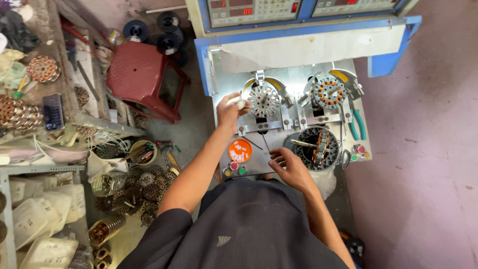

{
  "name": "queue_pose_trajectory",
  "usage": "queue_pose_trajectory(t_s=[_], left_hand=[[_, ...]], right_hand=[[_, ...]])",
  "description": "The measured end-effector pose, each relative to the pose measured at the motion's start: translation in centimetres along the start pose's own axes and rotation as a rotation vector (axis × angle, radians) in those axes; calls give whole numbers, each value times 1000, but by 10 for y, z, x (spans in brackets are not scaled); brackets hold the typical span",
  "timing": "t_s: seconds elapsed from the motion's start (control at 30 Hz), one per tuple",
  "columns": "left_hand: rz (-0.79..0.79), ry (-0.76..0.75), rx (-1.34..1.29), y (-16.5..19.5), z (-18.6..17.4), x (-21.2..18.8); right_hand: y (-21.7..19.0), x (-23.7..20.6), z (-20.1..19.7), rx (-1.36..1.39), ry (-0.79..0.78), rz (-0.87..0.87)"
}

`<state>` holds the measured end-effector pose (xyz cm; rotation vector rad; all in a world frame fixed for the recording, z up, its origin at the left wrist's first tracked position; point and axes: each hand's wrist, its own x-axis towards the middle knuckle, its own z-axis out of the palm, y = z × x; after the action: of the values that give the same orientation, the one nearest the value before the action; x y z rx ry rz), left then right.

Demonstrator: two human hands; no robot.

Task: The person assembles components of an electric motor using a winding machine, manipulating copper coils and metal stators by hand, and using pliers to trim wires.

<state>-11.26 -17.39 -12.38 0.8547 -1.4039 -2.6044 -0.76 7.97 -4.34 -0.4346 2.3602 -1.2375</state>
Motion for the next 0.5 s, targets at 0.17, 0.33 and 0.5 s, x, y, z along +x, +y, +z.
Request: queue_pose_trajectory(t_s=[0.17,0.33,0.5], left_hand=[[-102,-270,115,1,3,-28],[140,-320,296,27,10,-63],[830,-212,719,68,32,-84]], right_hand=[[-52,25,-39,-80,-124,-136],[-93,72,-93,-231,-150,-452],[-108,165,-127,-344,300,-745]])
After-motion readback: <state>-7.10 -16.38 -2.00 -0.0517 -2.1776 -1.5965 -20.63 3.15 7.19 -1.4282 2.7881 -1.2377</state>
